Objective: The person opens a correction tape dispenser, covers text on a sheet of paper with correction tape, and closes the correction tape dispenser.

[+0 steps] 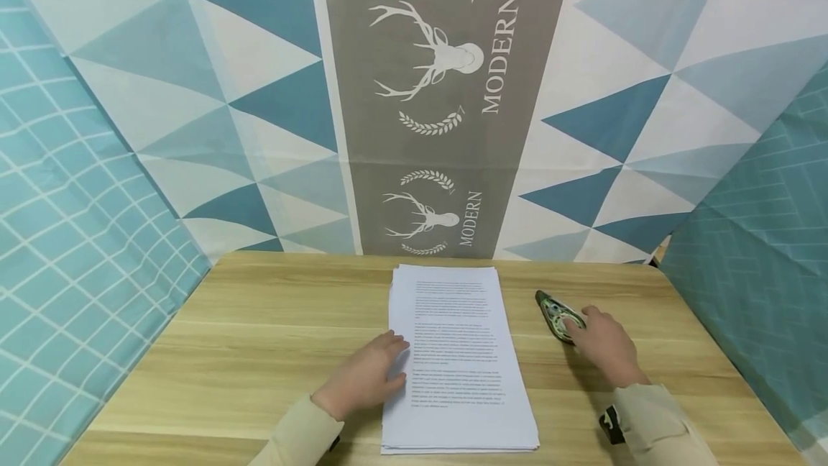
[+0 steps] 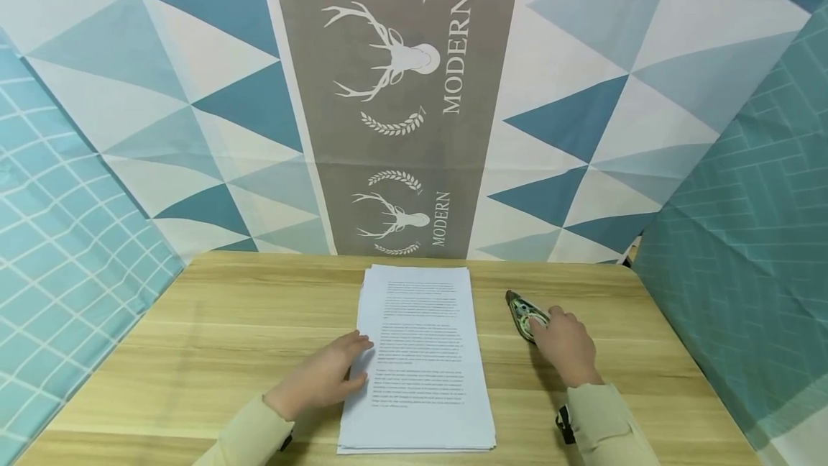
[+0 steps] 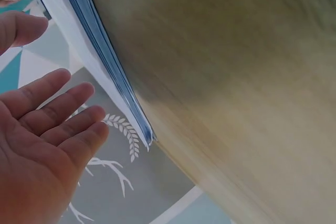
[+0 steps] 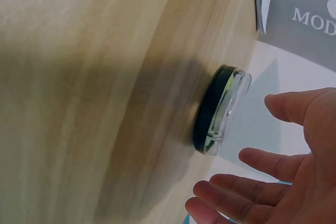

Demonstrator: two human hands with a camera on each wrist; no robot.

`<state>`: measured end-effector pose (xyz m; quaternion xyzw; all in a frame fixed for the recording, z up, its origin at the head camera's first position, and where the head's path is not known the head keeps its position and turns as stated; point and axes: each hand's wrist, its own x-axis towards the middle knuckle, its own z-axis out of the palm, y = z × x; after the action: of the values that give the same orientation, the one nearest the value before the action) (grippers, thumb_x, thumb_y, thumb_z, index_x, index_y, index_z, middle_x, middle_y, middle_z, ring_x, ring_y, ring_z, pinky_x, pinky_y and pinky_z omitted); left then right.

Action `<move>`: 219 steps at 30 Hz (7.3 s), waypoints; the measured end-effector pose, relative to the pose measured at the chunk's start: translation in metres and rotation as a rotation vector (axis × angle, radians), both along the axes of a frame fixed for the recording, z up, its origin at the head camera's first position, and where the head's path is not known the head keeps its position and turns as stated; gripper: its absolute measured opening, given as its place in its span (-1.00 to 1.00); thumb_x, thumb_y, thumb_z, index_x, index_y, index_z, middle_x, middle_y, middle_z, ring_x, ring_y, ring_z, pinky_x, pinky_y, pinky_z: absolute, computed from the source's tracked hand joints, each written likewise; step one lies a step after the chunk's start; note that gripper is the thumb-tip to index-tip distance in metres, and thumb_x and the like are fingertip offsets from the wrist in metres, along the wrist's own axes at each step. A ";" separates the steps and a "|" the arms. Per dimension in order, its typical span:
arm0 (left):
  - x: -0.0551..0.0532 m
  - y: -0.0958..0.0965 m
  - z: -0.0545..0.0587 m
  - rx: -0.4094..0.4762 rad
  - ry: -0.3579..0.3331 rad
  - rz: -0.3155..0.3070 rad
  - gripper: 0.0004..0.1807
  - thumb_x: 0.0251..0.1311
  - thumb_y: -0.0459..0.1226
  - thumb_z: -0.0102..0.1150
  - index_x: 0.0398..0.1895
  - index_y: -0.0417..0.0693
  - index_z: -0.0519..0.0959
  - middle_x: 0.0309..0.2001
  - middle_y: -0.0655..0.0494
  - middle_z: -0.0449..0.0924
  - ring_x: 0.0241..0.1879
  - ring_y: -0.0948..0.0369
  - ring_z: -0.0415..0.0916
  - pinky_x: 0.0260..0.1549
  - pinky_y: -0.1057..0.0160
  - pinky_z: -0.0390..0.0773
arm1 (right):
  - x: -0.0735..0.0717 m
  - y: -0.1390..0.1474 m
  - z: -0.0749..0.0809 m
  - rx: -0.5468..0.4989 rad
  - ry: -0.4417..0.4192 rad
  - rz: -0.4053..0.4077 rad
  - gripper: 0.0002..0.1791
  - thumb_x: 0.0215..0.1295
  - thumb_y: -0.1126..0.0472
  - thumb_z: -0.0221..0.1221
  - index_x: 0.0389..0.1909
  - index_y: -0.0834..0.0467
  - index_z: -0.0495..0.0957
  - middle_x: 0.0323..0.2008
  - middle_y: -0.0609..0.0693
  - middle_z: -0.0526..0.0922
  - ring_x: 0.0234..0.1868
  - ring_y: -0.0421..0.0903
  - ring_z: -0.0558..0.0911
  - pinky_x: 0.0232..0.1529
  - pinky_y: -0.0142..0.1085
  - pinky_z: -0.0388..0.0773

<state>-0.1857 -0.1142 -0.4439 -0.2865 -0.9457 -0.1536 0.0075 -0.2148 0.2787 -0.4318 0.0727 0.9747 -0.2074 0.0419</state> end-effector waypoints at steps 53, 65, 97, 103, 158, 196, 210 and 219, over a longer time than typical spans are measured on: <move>-0.006 0.014 -0.003 -0.114 0.037 -0.017 -0.55 0.01 -0.21 0.20 -0.09 -0.38 0.56 0.01 -0.19 0.53 0.04 -0.02 0.49 0.04 0.15 0.52 | -0.023 0.011 -0.007 -0.238 -0.068 -0.114 -0.09 0.24 -0.20 0.06 0.17 0.61 0.22 0.07 0.54 0.36 -0.01 0.32 0.44 -0.11 0.03 0.48; -0.009 0.016 -0.003 -0.100 0.007 -0.021 -0.56 0.01 -0.22 0.21 -0.09 -0.38 0.56 0.00 -0.19 0.53 0.03 -0.02 0.49 0.04 0.14 0.52 | -0.023 0.004 -0.015 -0.524 -0.018 -0.188 -0.21 0.29 0.03 0.08 0.27 0.52 0.02 0.10 0.44 0.26 0.04 0.21 0.39 -0.10 -0.17 0.44; -0.005 0.014 0.016 0.269 -0.036 0.052 -0.65 0.15 -0.25 0.18 -0.02 -0.22 0.50 -0.03 -0.02 0.55 0.02 0.09 0.50 0.04 0.09 0.48 | 0.008 -0.063 0.032 -0.728 -0.045 0.065 -0.44 0.24 0.21 0.13 0.21 0.31 0.24 0.04 0.27 0.44 -0.11 -0.05 0.52 -0.21 -0.35 0.51; -0.006 0.016 0.019 0.347 -0.086 0.083 -0.62 0.14 -0.23 0.19 0.02 -0.17 0.50 0.02 -0.01 0.53 0.09 0.07 0.48 0.09 0.05 0.46 | 0.012 -0.079 0.032 -0.722 -0.033 0.111 -0.44 0.16 0.14 0.26 0.13 0.27 0.34 0.01 0.21 0.50 -0.12 -0.07 0.54 -0.19 -0.31 0.53; 0.020 0.014 0.045 0.751 -0.204 -0.067 -0.74 0.16 -0.11 0.22 -0.13 0.01 0.64 -0.31 0.17 0.58 -0.35 0.41 0.42 -0.38 0.40 0.49 | 0.044 -0.131 0.049 -0.903 -0.090 0.571 -0.58 0.24 0.15 0.19 0.05 0.24 0.38 -0.13 0.18 0.52 -0.22 -0.15 0.56 -0.26 -0.34 0.58; 0.019 0.004 0.046 0.819 -0.278 0.085 -0.71 0.09 -0.16 0.29 -0.16 -0.11 0.58 -0.28 0.07 0.63 -0.33 0.38 0.46 -0.26 0.38 0.51 | 0.042 -0.109 0.057 -0.850 -0.052 0.433 -0.52 0.23 0.11 0.20 0.08 0.29 0.37 -0.09 0.23 0.55 -0.25 -0.08 0.55 -0.28 -0.31 0.57; 0.019 -0.010 0.044 0.813 -0.226 0.130 -0.76 0.07 -0.21 0.31 -0.20 -0.07 0.61 -0.28 0.09 0.60 -0.35 0.38 0.45 -0.29 0.40 0.52 | 0.045 -0.105 0.057 -0.891 -0.068 0.432 -0.50 0.25 0.12 0.19 0.09 0.32 0.33 -0.08 0.25 0.54 -0.26 -0.09 0.57 -0.30 -0.28 0.60; 0.019 -0.041 0.040 0.792 -0.222 0.201 -0.75 0.09 -0.24 0.29 -0.17 -0.14 0.60 -0.29 0.06 0.59 -0.34 0.40 0.47 -0.33 0.39 0.53 | 0.045 -0.101 0.057 -0.928 -0.069 0.442 -0.49 0.26 0.15 0.17 0.12 0.35 0.30 -0.10 0.25 0.55 -0.30 -0.11 0.60 -0.32 -0.24 0.62</move>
<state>-0.1666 -0.1553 -0.4041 -0.1498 -0.8319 -0.5335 0.0302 -0.1701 0.1777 -0.3749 -0.1544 0.7703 -0.6016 0.1447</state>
